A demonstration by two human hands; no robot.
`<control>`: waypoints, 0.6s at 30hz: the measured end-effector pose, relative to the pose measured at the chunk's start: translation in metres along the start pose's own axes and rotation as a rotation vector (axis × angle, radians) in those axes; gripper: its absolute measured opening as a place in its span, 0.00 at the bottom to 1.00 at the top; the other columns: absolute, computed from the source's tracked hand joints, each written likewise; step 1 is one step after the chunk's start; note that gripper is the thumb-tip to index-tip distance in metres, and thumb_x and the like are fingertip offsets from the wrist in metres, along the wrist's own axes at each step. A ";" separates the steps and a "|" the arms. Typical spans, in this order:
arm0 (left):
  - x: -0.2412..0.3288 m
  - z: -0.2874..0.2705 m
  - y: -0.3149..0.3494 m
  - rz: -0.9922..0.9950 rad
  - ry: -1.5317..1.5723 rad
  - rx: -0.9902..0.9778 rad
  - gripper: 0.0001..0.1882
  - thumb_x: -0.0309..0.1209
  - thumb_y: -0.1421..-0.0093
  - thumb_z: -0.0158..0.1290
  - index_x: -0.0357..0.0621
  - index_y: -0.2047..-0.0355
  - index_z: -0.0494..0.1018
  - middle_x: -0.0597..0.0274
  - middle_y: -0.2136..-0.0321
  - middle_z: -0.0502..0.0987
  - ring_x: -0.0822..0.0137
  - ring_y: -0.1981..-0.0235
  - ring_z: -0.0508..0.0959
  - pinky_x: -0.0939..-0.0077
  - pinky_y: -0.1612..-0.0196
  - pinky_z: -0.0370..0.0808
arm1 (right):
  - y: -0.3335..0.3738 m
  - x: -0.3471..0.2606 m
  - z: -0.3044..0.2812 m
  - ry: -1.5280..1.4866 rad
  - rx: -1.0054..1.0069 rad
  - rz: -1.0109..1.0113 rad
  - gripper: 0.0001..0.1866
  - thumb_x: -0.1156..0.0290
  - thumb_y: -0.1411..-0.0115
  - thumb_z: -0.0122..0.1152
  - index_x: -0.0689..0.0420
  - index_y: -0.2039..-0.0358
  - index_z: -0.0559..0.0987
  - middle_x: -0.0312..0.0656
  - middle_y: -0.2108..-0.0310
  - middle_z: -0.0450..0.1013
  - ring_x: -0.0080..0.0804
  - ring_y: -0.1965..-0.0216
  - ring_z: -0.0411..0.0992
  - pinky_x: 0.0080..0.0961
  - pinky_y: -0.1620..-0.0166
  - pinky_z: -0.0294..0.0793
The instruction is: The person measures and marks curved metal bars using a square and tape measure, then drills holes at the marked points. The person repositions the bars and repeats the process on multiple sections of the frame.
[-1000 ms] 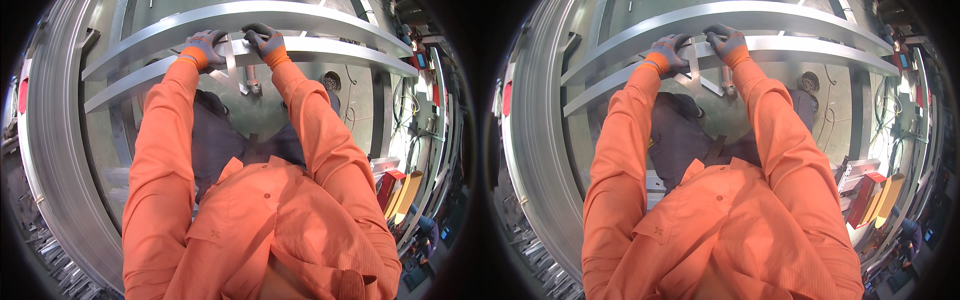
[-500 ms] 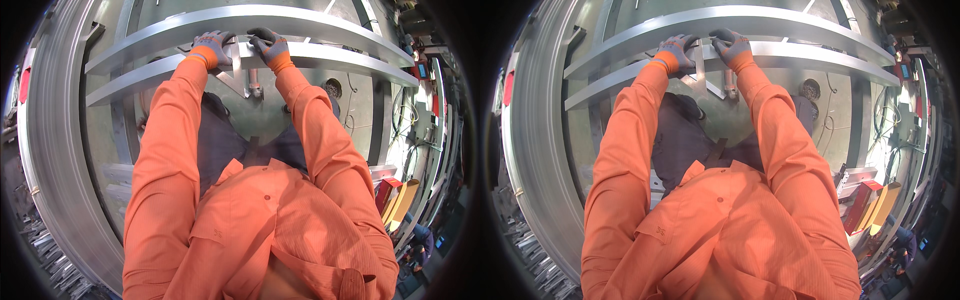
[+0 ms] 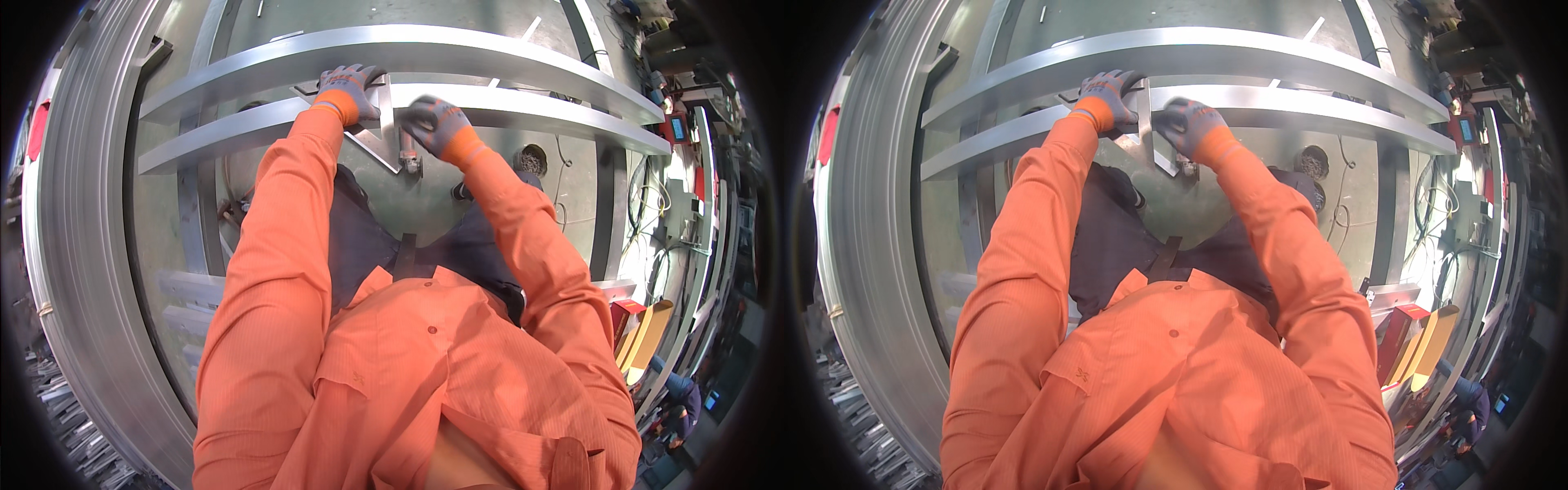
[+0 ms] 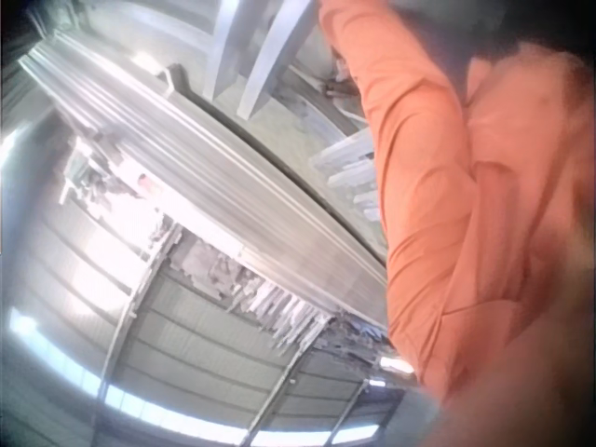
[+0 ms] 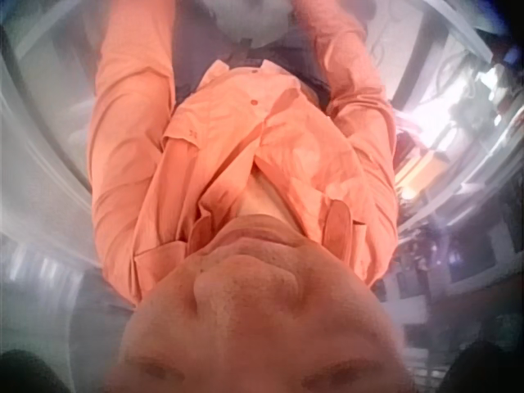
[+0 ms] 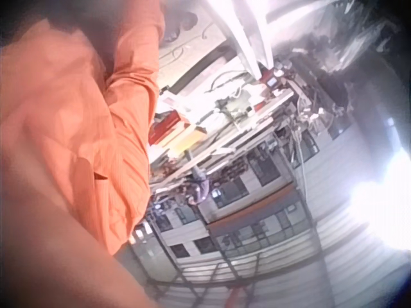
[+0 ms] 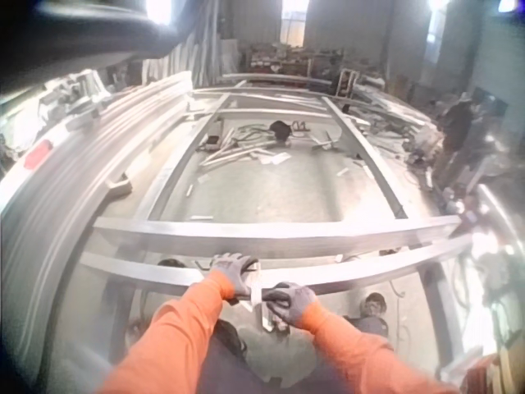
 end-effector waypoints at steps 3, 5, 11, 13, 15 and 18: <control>0.002 0.000 0.000 0.068 0.051 0.042 0.54 0.55 0.61 0.69 0.54 0.32 0.70 0.53 0.34 0.71 0.50 0.32 0.68 0.53 0.29 0.61 | 0.072 0.005 -0.014 -0.404 -0.331 0.141 0.15 0.61 0.38 0.69 0.54 0.54 0.88 0.46 0.62 0.84 0.42 0.64 0.82 0.37 0.57 0.81; -0.005 0.006 -0.005 0.049 0.030 0.070 0.52 0.54 0.61 0.69 0.57 0.32 0.70 0.56 0.36 0.72 0.51 0.33 0.69 0.53 0.30 0.62 | 0.104 0.000 -0.032 -0.602 -0.203 0.468 0.16 0.60 0.37 0.69 0.53 0.53 0.88 0.43 0.62 0.85 0.32 0.63 0.82 0.31 0.58 0.80; -0.010 0.007 -0.009 0.227 0.073 0.235 0.52 0.50 0.64 0.71 0.60 0.33 0.69 0.52 0.38 0.73 0.46 0.34 0.69 0.51 0.32 0.66 | 0.178 -0.008 -0.032 -1.119 0.329 0.532 0.19 0.62 0.27 0.62 0.55 0.40 0.80 0.35 0.60 0.83 0.19 0.63 0.77 0.20 0.59 0.77; 0.000 0.002 -0.020 0.255 0.105 0.186 0.51 0.52 0.62 0.71 0.55 0.35 0.70 0.49 0.42 0.76 0.46 0.39 0.74 0.51 0.38 0.74 | 0.200 -0.015 -0.021 -1.062 0.406 0.560 0.20 0.62 0.27 0.61 0.56 0.39 0.78 0.36 0.59 0.83 0.19 0.63 0.77 0.22 0.58 0.78; -0.033 0.007 -0.017 0.458 0.443 0.200 0.42 0.33 0.53 0.71 0.49 0.36 0.71 0.51 0.55 0.83 0.58 0.57 0.84 0.61 0.51 0.81 | 0.208 -0.040 -0.039 -0.771 0.306 0.673 0.18 0.67 0.28 0.61 0.53 0.39 0.78 0.41 0.55 0.83 0.25 0.60 0.80 0.25 0.54 0.79; 0.014 -0.007 0.027 0.472 0.605 0.205 0.30 0.13 0.46 0.56 0.41 0.41 0.73 0.55 0.61 0.82 0.67 0.60 0.81 0.70 0.51 0.79 | 0.203 -0.048 -0.039 -0.266 0.521 0.517 0.27 0.57 0.33 0.62 0.44 0.35 0.72 0.51 0.45 0.75 0.42 0.53 0.79 0.38 0.46 0.78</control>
Point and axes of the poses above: each hand's wrist, its own y-axis away from the middle knuckle, its own z-axis out of the palm, x = y × z, the point moved 4 cm from there along -y, towards the middle knuckle
